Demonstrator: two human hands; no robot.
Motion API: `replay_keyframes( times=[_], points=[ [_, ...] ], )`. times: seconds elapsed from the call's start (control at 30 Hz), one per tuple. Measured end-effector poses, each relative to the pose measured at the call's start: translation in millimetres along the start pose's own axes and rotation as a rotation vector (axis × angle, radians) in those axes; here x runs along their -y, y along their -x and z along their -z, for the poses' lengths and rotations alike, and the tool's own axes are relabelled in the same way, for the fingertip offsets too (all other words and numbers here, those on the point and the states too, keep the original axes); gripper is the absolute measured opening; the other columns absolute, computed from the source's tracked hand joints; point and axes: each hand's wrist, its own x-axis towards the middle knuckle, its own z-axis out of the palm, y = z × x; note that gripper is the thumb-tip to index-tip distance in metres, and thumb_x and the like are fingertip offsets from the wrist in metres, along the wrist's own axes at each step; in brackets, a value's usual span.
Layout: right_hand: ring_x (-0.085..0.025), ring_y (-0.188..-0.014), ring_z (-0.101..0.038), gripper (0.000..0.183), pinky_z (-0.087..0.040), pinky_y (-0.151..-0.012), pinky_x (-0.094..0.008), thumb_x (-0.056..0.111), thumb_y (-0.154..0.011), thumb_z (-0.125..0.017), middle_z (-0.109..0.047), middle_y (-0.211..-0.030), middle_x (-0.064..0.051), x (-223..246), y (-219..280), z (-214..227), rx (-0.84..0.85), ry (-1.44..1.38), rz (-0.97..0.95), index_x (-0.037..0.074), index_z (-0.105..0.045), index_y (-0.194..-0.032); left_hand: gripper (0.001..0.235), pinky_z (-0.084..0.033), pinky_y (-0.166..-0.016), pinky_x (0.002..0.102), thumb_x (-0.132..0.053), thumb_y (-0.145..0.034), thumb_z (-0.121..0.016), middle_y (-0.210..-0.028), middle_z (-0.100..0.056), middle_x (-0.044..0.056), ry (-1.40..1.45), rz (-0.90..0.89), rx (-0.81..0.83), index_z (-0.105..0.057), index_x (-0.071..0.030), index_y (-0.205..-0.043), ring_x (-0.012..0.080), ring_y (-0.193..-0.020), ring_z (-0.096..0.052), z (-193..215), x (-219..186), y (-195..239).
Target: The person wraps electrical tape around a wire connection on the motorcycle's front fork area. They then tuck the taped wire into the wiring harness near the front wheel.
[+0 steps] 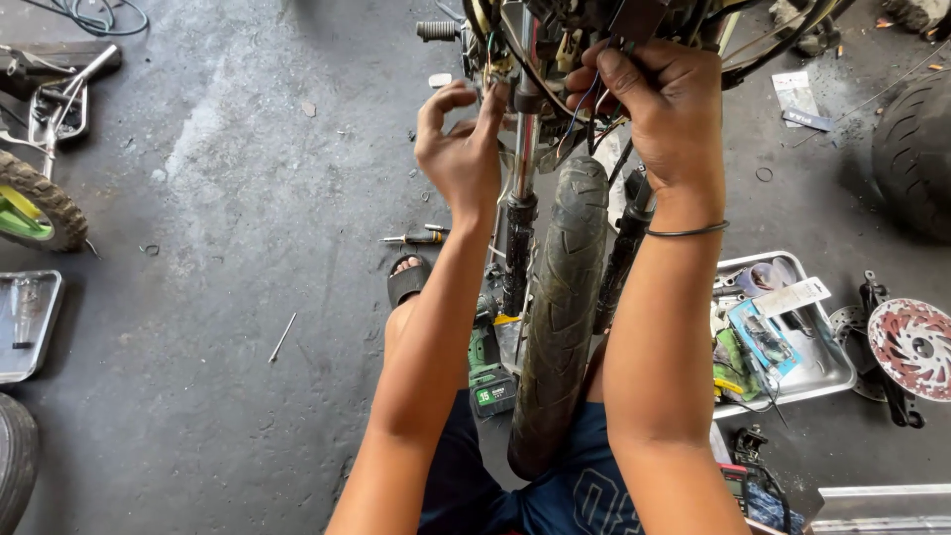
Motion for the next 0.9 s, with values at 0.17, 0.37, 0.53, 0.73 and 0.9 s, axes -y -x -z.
replay_keyframes(
  times=[0.17,0.37,0.53,0.73,0.9],
  points=[
    [-0.024,-0.1,-0.084,0.024,-0.072,-0.088,-0.033,0.021,-0.121,-0.067,-0.082,-0.11,-0.016,-1.4,0.5,0.2,0.006,-0.002,-0.017,-0.002,-0.076,-0.123,0.022,-0.055,-0.05,0.023,-0.029,-0.099,-0.084,-0.079,-0.077,0.004,-0.05,-0.08,0.153,-0.079,-0.008,-0.096,0.0111,-0.061,-0.068,4.2,-17.1,11.1],
    [-0.027,-0.095,-0.082,0.027,-0.076,-0.09,-0.037,0.019,-0.121,-0.068,-0.08,-0.109,-0.019,-1.6,0.6,-0.3,0.012,-0.028,0.003,-0.007,-0.074,-0.124,0.039,-0.053,-0.063,0.031,-0.038,-0.081,-0.091,-0.083,-0.086,0.014,0.129,0.57,0.216,-0.088,-0.001,-0.094,0.0211,-0.07,-0.078,-18.6,-30.2,-1.7],
    [-0.028,-0.092,-0.08,0.026,-0.075,-0.092,-0.038,0.018,-0.122,-0.067,-0.078,-0.108,-0.019,0.9,0.9,-1.2,0.001,-0.035,-0.009,-0.007,-0.073,-0.124,0.052,-0.041,-0.055,0.027,-0.053,-0.087,-0.078,-0.055,-0.069,0.0,-0.093,0.358,0.223,-0.075,-0.011,-0.058,0.0077,-0.052,-0.053,-20.7,-46.6,5.1],
    [-0.027,-0.09,-0.081,0.029,-0.076,-0.089,-0.036,0.022,-0.119,-0.07,-0.079,-0.107,-0.019,-1.7,1.0,-3.2,-0.031,-0.018,-0.071,-0.006,-0.073,-0.122,0.036,-0.061,-0.04,0.032,-0.027,-0.087,-0.086,-0.071,-0.079,0.023,0.275,0.533,0.165,-0.069,0.004,-0.08,0.0282,-0.053,-0.079,-21.8,-21.8,1.5],
    [-0.026,-0.09,-0.081,0.032,-0.076,-0.089,-0.035,0.027,-0.118,-0.071,-0.079,-0.106,-0.018,-0.9,2.6,-4.5,-0.032,0.008,-0.093,-0.005,-0.074,-0.121,0.052,-0.063,-0.054,0.029,-0.05,-0.091,-0.07,-0.06,-0.077,0.007,-0.037,0.435,0.263,-0.075,-0.006,-0.065,0.0137,-0.051,-0.072,-14.3,-52.7,3.1]
  ],
)
